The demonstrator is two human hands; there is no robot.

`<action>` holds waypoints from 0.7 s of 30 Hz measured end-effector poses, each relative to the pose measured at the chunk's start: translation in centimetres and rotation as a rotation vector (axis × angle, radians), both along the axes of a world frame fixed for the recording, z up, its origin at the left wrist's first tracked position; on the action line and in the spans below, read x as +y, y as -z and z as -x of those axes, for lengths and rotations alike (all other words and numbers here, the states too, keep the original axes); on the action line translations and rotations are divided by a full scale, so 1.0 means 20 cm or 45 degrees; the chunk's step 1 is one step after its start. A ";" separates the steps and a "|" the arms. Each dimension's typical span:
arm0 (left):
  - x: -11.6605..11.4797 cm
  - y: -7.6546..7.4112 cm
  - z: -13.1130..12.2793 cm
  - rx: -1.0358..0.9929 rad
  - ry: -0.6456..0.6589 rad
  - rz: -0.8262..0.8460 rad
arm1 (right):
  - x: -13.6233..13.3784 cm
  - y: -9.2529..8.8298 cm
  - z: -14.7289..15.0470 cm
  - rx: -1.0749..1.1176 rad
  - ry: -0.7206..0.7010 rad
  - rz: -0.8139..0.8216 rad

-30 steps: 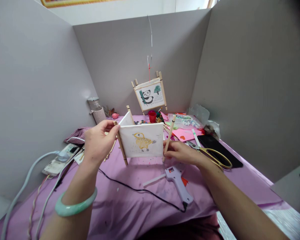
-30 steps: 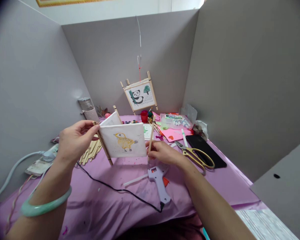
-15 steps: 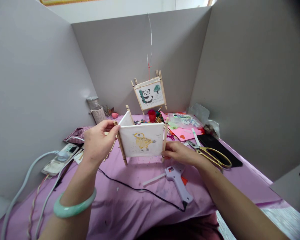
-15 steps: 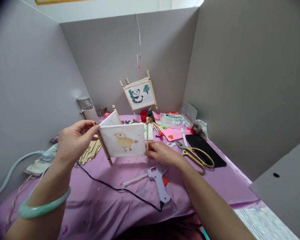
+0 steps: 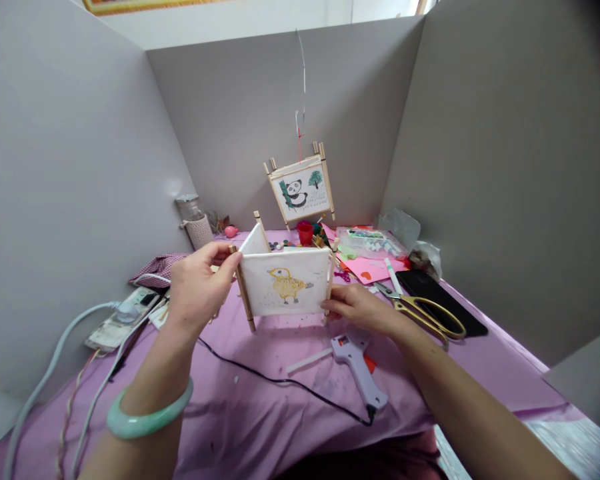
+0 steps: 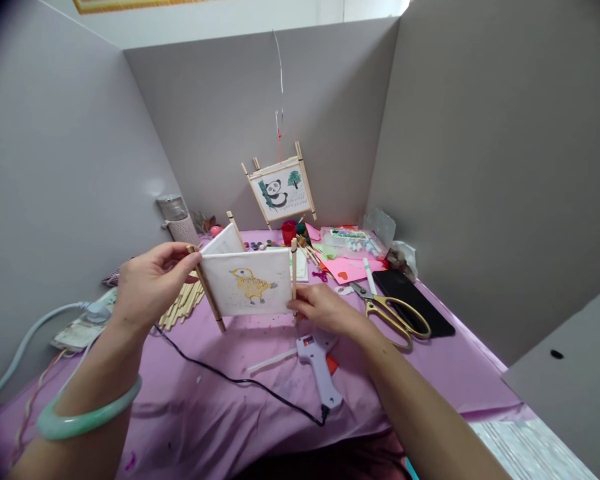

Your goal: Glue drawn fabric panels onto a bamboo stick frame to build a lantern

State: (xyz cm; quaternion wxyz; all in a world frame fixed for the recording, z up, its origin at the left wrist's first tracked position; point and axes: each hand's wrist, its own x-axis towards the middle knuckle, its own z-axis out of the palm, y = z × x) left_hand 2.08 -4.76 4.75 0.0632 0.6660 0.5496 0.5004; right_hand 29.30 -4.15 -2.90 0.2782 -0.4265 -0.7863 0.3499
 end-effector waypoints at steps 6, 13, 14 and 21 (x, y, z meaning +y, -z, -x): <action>0.00 0.00 0.00 0.018 0.014 0.000 | 0.00 -0.01 0.00 -0.034 -0.001 -0.023; 0.00 0.00 0.00 -0.003 -0.005 0.002 | -0.02 -0.05 0.01 -0.051 0.009 -0.013; 0.00 0.00 0.00 -0.003 -0.006 0.003 | -0.03 -0.05 0.01 -0.059 0.010 -0.023; 0.00 0.01 0.02 -0.018 -0.023 -0.010 | -0.01 -0.07 0.00 -0.183 0.016 -0.108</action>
